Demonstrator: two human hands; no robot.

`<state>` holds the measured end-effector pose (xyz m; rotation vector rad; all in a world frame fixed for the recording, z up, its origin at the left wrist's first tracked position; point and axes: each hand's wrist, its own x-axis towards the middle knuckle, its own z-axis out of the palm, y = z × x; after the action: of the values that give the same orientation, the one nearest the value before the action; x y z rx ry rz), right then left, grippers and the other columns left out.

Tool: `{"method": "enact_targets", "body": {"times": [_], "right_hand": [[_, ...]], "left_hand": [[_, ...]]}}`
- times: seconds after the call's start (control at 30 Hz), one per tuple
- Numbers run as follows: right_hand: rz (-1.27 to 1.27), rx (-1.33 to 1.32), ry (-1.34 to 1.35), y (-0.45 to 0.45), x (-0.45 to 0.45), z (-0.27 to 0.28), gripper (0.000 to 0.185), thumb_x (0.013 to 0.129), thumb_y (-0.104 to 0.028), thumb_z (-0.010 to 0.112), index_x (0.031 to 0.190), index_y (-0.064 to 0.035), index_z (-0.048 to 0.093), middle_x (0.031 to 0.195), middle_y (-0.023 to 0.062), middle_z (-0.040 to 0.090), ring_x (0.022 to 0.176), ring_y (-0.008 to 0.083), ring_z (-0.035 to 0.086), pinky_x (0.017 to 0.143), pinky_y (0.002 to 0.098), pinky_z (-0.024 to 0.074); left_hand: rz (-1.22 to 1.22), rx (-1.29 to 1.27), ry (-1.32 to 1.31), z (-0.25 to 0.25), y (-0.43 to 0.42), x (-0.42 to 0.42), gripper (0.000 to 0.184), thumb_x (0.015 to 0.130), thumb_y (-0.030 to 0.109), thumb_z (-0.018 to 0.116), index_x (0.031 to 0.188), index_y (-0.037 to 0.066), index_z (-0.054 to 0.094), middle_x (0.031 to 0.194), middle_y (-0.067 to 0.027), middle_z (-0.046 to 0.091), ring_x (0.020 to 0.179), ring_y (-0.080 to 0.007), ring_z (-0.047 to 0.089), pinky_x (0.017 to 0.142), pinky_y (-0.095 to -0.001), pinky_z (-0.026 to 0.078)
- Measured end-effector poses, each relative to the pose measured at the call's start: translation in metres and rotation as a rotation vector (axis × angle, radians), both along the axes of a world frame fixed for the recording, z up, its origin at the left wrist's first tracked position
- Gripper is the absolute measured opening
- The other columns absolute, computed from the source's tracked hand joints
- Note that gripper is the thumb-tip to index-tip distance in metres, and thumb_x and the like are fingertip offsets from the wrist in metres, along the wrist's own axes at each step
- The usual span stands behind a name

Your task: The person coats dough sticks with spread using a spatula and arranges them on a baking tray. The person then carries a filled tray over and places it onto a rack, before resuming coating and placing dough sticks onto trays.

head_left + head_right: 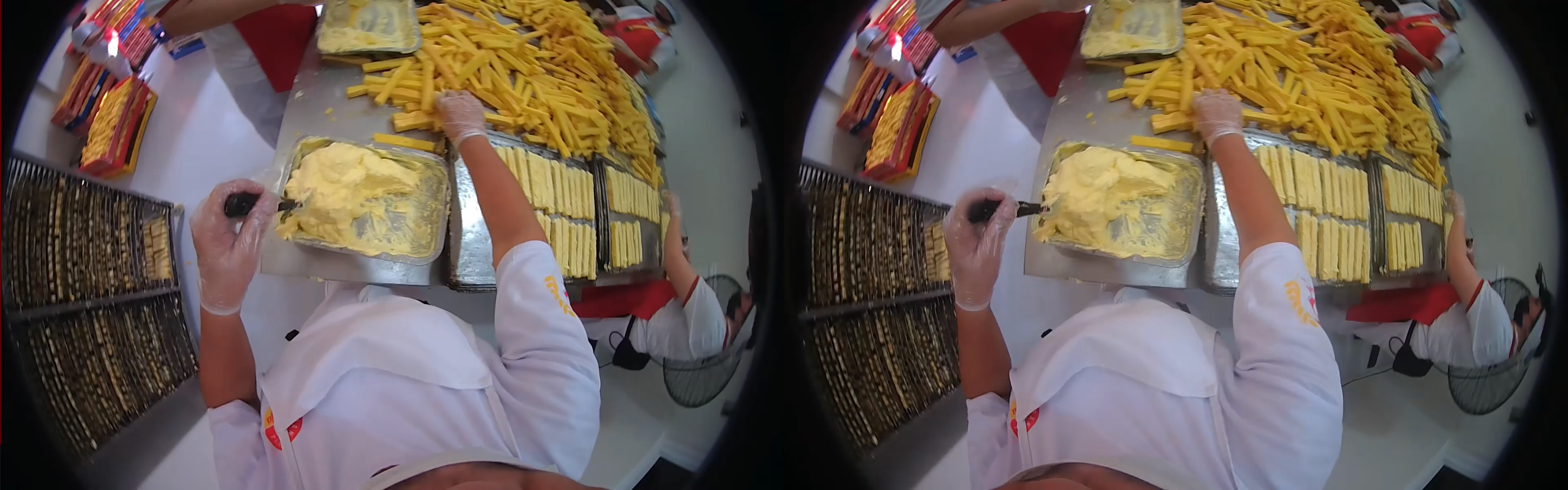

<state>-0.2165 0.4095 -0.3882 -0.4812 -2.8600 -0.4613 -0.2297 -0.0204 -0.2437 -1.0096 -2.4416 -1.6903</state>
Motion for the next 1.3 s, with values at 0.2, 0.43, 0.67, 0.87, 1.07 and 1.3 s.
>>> {"method": "enact_targets", "body": {"times": [0.2,0.43,0.67,0.87,1.07,1.3], "right_hand": [[0.06,0.029,0.222,0.012,0.021,0.031,0.013,0.084,-0.005,0.065,0.092,-0.0123,0.073,0.094,0.0083,0.07,0.089,0.0256,0.069,0.071,0.0372,0.0569],[0.032,-1.173,0.877,-0.049,0.107,0.086,0.015,0.08,-0.002,0.074,0.095,-0.0061,0.073,0.089,0.0087,0.071,0.073,0.0154,0.064,0.066,0.0315,0.0565],[-0.132,-2.013,0.726,-0.14,0.17,0.029,0.019,0.079,0.0,0.073,0.098,-0.0026,0.073,0.091,0.0086,0.071,0.077,0.0144,0.066,0.071,0.0281,0.0562],[-0.258,-1.563,0.567,-0.17,0.162,0.015,0.027,0.079,-0.002,0.071,0.106,0.0026,0.071,0.095,0.0089,0.071,0.083,0.0135,0.065,0.076,0.0269,0.0534],[-0.223,-1.431,0.624,-0.175,0.148,0.007,0.028,0.08,-0.004,0.073,0.107,0.0037,0.072,0.091,0.0085,0.073,0.078,0.0127,0.065,0.075,0.0265,0.0538],[-0.279,-1.526,0.59,-0.176,0.147,0.015,0.026,0.08,-0.006,0.074,0.105,0.0025,0.073,0.092,0.0092,0.074,0.078,0.012,0.066,0.073,0.0274,0.0539]], "left_hand": [[-0.039,0.063,-0.01,-0.007,0.002,-0.003,0.011,0.093,-0.002,0.066,0.102,-0.003,0.06,0.09,-0.0038,0.063,0.083,-0.0083,0.058,0.077,-0.0219,0.049],[-0.361,0.078,-0.218,-0.034,0.069,0.036,0.011,0.092,-0.002,0.068,0.101,-0.002,0.062,0.089,-0.003,0.064,0.081,-0.0087,0.059,0.075,-0.0234,0.05],[-0.307,-0.092,0.061,-0.083,0.093,-0.005,0.016,0.086,0.01,0.075,0.094,0.001,0.064,0.074,-0.0092,0.065,0.066,-0.0169,0.063,0.064,-0.029,0.051],[-0.186,-0.037,0.283,-0.023,0.084,0.019,0.016,0.084,0.011,0.076,0.09,0.001,0.065,0.077,-0.0139,0.068,0.067,-0.0264,0.068,0.063,-0.035,0.053],[-0.318,-0.117,0.415,-0.045,0.093,0.037,0.013,0.087,0.007,0.074,0.092,-0.002,0.066,0.077,-0.0099,0.07,0.069,-0.0149,0.066,0.067,-0.03,0.054],[-0.183,0.355,-0.396,-0.038,0.087,0.026,0.013,0.092,0.007,0.07,0.101,0.001,0.063,0.086,-0.0037,0.065,0.068,-0.012,0.063,0.064,-0.0246,0.053]]}}
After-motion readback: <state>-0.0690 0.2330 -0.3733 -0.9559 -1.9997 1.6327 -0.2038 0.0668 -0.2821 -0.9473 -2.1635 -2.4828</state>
